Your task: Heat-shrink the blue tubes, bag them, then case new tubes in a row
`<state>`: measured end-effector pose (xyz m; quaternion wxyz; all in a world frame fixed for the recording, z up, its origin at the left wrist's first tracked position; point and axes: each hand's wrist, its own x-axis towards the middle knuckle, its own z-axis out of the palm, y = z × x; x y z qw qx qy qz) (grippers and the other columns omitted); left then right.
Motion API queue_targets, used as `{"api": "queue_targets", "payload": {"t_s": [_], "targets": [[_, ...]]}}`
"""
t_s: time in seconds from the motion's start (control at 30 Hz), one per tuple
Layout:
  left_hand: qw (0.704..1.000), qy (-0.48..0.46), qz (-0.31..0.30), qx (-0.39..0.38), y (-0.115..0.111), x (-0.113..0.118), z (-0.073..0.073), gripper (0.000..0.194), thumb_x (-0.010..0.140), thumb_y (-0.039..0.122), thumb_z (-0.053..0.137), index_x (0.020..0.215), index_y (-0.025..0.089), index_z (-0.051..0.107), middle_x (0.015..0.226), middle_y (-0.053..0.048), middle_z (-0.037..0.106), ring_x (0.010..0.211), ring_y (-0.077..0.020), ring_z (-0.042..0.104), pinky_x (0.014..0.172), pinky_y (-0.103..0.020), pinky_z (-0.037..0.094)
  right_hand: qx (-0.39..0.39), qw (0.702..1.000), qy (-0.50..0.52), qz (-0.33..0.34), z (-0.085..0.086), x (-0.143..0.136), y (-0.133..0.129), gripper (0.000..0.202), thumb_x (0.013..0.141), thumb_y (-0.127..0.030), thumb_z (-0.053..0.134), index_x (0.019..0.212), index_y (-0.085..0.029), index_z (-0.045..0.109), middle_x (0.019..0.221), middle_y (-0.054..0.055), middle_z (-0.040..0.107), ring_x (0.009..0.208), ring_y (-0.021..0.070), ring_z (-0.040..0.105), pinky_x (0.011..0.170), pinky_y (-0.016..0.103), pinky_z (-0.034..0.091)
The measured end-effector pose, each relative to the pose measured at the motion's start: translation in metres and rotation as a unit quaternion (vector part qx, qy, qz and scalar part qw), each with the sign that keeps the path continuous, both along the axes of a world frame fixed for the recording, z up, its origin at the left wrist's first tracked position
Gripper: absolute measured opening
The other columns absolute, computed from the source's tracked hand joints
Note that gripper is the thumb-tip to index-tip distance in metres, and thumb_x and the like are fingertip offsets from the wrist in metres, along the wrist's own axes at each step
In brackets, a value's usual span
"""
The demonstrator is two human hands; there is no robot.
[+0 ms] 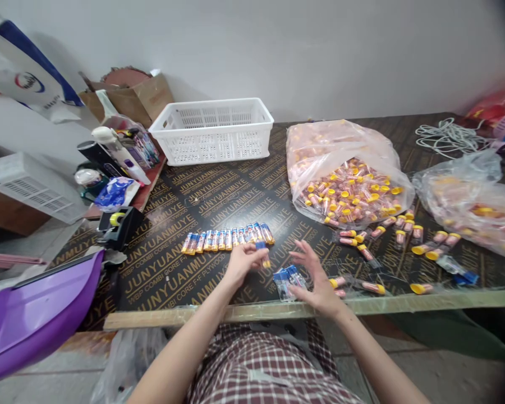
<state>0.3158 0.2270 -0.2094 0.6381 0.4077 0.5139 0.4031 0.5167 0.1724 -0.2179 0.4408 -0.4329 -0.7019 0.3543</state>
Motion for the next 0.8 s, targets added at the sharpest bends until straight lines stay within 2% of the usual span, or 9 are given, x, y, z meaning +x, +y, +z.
{"api": "queue_targets", "payload": {"t_s": [0.07, 0.17, 0.33, 0.43, 0.53, 0.6, 0.67, 0.73, 0.8], "targets": [[0.99, 0.114, 0.057, 0.059, 0.027, -0.014, -0.005, 0.048, 0.056, 0.042, 0.075, 0.09, 0.014, 0.055, 0.052, 0.003, 0.058, 0.042, -0.0104, 0.051, 0.045, -0.022, 0.04, 0.002, 0.997, -0.051, -0.063, -0.003, 0.018, 0.004, 0.075, 0.076, -0.031, 0.061, 0.139, -0.029, 0.021, 0.142, 0.009, 0.03, 0.118, 0.0244, 0.045, 0.097, 0.044, 0.04], [0.945, 0.292, 0.079, 0.126, 0.06, -0.028, -0.012, 0.052, 0.055, 0.043, 0.075, 0.095, 0.018, 0.053, 0.049, 0.006, 0.053, 0.047, -0.0128, 0.053, 0.05, -0.022, 0.039, 0.009, 0.98, -0.162, -0.114, -0.013, 0.049, 0.009, 0.051, 0.078, -0.034, 0.058, 0.126, -0.026, 0.045, 0.129, 0.008, 0.046, 0.118, 0.0255, 0.045, 0.1, 0.046, 0.037], [0.861, 0.477, 0.062, 0.164, 0.079, -0.031, -0.019, 0.047, 0.059, 0.051, 0.071, 0.091, 0.019, 0.058, 0.06, 0.0, 0.058, 0.063, -0.0187, 0.057, 0.06, -0.025, 0.038, -0.034, 0.957, -0.253, -0.135, -0.032, 0.096, 0.005, 0.034, 0.075, -0.038, 0.057, 0.104, -0.021, 0.063, 0.11, 0.011, 0.058, 0.106, 0.0273, 0.053, 0.093, 0.045, 0.043], [0.846, 0.495, 0.082, 0.181, 0.072, -0.027, -0.017, 0.046, 0.066, 0.055, 0.063, 0.094, 0.019, 0.059, 0.06, -0.001, 0.057, 0.062, -0.0194, 0.056, 0.06, -0.026, 0.035, -0.068, 0.952, -0.264, -0.139, -0.036, 0.114, -0.002, 0.036, 0.073, -0.038, 0.058, 0.104, -0.019, 0.064, 0.108, 0.012, 0.058, 0.105, 0.0273, 0.054, 0.091, 0.044, 0.043], [0.853, 0.456, 0.106, 0.23, 0.052, -0.017, -0.016, 0.037, 0.073, 0.053, 0.057, 0.089, 0.02, 0.061, 0.059, -0.001, 0.055, 0.058, -0.0167, 0.052, 0.059, -0.025, 0.032, -0.09, 0.949, -0.273, -0.131, -0.035, 0.124, -0.009, 0.038, 0.072, -0.032, 0.058, 0.107, -0.018, 0.062, 0.106, 0.011, 0.058, 0.103, 0.0254, 0.054, 0.091, 0.04, 0.043], [0.874, 0.411, 0.049, 0.253, 0.031, -0.006, -0.021, 0.03, 0.075, 0.049, 0.057, 0.079, 0.02, 0.063, 0.061, -0.001, 0.056, 0.059, -0.0155, 0.051, 0.06, -0.025, 0.032, -0.1, 0.943, -0.293, -0.123, -0.035, 0.126, -0.01, 0.033, 0.074, -0.029, 0.056, 0.104, -0.019, 0.063, 0.101, 0.01, 0.059, 0.098, 0.0242, 0.055, 0.088, 0.039, 0.042], [0.889, 0.382, -0.055, 0.249, 0.009, 0.008, -0.029, 0.025, 0.071, 0.045, 0.063, 0.072, 0.02, 0.065, 0.065, -0.002, 0.058, 0.062, -0.0153, 0.052, 0.061, -0.025, 0.033, -0.105, 0.931, -0.326, -0.125, -0.037, 0.125, -0.008, 0.026, 0.075, -0.028, 0.055, 0.097, -0.02, 0.066, 0.096, 0.009, 0.06, 0.093, 0.0239, 0.055, 0.084, 0.039, 0.042], [0.882, 0.386, -0.138, 0.234, -0.009, 0.021, -0.04, 0.02, 0.064, 0.039, 0.07, 0.072, 0.021, 0.066, 0.071, -0.002, 0.059, 0.067, -0.0158, 0.053, 0.062, -0.026, 0.034, -0.104, 0.919, -0.36, -0.124, -0.039, 0.124, -0.004, 0.02, 0.076, -0.03, 0.055, 0.09, -0.022, 0.067, 0.093, 0.008, 0.061, 0.09, 0.0241, 0.054, 0.079, 0.038, 0.041], [0.868, 0.409, -0.168, 0.224, -0.019, 0.03, -0.049, 0.017, 0.063, 0.033, 0.072, 0.074, 0.021, 0.066, 0.076, -0.001, 0.06, 0.071, -0.0164, 0.054, 0.063, -0.026, 0.034, -0.1, 0.907, -0.391, -0.119, -0.042, 0.122, 0.001, 0.016, 0.076, -0.031, 0.056, 0.086, -0.024, 0.067, 0.093, 0.007, 0.062, 0.089, 0.0246, 0.053, 0.075, 0.038, 0.039]]}}
